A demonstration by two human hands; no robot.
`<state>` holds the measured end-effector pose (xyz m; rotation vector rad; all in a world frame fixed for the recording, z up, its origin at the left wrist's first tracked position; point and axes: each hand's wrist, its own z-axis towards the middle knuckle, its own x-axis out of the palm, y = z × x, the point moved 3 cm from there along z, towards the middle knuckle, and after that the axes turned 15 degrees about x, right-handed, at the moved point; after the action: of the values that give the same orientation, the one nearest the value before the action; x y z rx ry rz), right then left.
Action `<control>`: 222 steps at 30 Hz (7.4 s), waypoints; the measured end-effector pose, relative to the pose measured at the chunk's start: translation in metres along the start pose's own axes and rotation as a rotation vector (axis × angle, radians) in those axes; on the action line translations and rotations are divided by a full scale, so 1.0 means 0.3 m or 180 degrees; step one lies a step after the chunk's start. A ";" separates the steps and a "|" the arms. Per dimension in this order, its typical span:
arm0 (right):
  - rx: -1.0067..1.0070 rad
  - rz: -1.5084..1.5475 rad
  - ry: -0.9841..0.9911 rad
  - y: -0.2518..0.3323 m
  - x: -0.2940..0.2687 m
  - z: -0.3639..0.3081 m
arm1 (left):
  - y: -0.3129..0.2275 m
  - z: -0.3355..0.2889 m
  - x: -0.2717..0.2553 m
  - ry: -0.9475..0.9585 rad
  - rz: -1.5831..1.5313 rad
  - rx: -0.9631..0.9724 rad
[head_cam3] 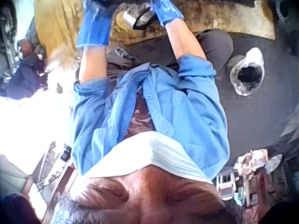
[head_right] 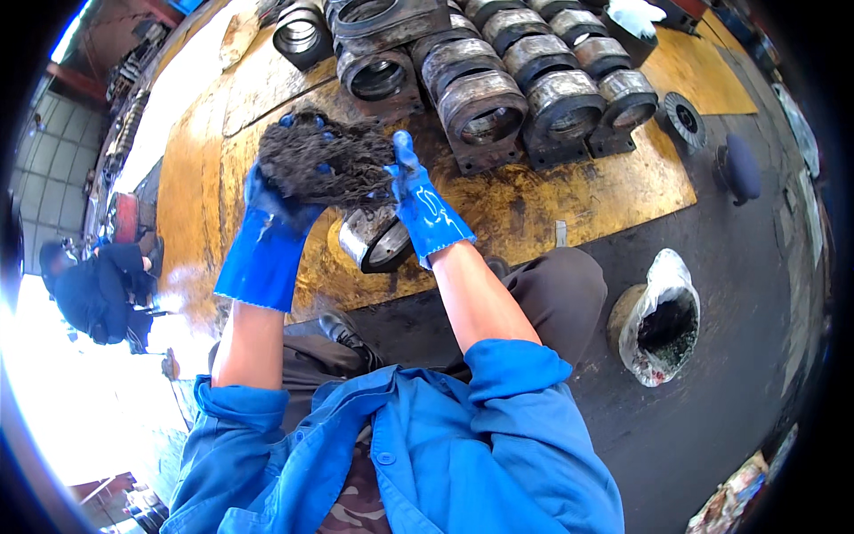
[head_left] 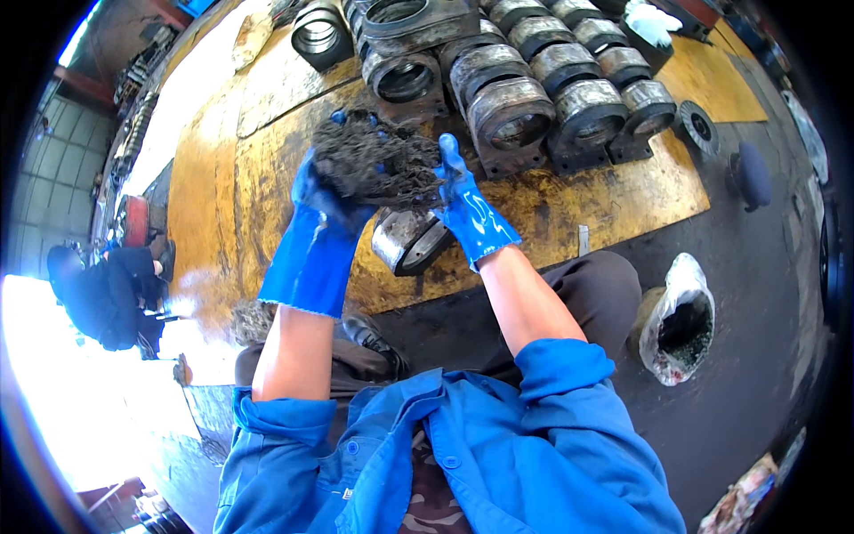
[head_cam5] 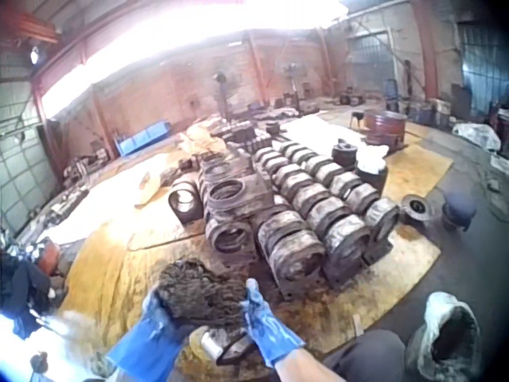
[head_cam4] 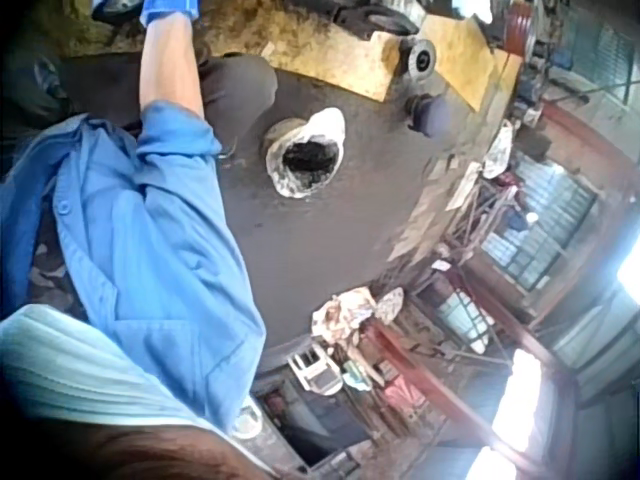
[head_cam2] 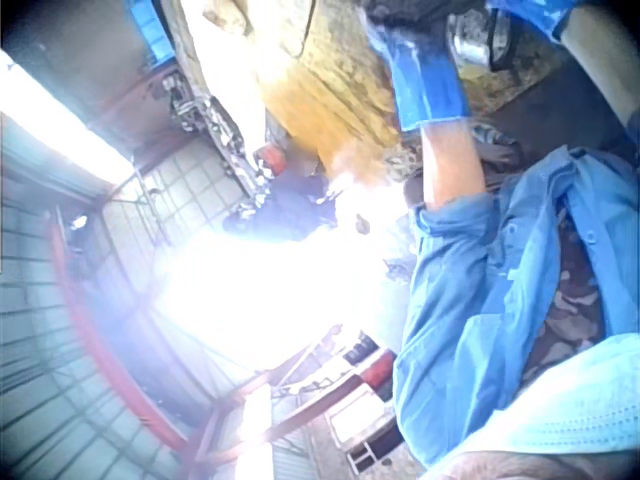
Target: The person cleans various metal parts and components on a workshop floor using a wire brush and a cloth.
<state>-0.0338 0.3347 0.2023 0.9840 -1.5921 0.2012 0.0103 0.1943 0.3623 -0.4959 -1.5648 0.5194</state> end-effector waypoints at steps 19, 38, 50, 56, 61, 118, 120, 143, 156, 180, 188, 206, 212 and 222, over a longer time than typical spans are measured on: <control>-0.1411 -0.1921 -0.1039 0.066 0.200 -0.114 | 0.048 -0.035 -0.349 -0.0265 0.2479 0.1480; -0.1852 -0.5469 -0.2787 -0.149 0.163 -0.010 | 0.330 -0.120 -0.759 -0.1300 0.3681 0.1860; 0.0500 -0.1218 -0.1759 -0.175 -0.895 0.321 | 0.374 -0.115 -0.668 -0.1271 0.4616 0.2078; 0.0359 -0.1972 -0.1989 -0.179 -0.917 0.348 | 0.377 -0.115 -0.703 -0.1227 0.4533 0.2310; -0.0556 -0.1500 -0.1686 -0.069 -0.611 0.174 | 0.388 -0.116 -0.715 -0.1450 0.4156 0.2392; -0.0822 -0.7959 0.0692 -0.388 0.306 0.255 | 0.570 -0.238 -0.928 -0.2536 -0.1951 0.1497; -0.0722 -0.7644 0.0623 -0.346 0.312 0.267 | 0.565 -0.268 -0.954 -0.2787 0.0038 0.1771; -0.1541 -0.4109 -0.1071 -0.089 -0.139 0.045 | 0.181 0.033 -0.934 -0.2741 0.3026 0.2043; 0.0999 -0.4445 0.0903 -0.199 0.024 0.736 | 0.157 0.056 -0.839 -0.1745 0.5255 0.2085; 0.1513 -0.3510 -0.1232 -0.205 -0.860 0.480 | 0.215 0.103 -0.856 -0.1502 0.4010 0.1477; -0.0048 -0.0593 -0.1957 -0.280 -0.657 0.211 | 0.186 0.080 -0.870 -0.1511 0.3334 0.1544; -0.0544 0.0158 -0.1889 -0.172 -0.345 -0.051 | 0.140 0.063 -0.845 -0.0834 0.4200 0.1285; -0.0092 0.0877 -0.1398 -0.108 -0.175 -0.155 | 0.051 0.036 -0.739 -0.1000 0.2635 0.2000; -0.1800 -0.2095 -0.1181 -0.149 0.030 -0.212 | 0.400 -0.109 -0.347 0.0354 -0.1431 -0.0239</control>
<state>0.0436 0.3417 0.2118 1.0633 -1.4323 -0.8810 0.0490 0.2289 0.2087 -0.2120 -1.5321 0.0879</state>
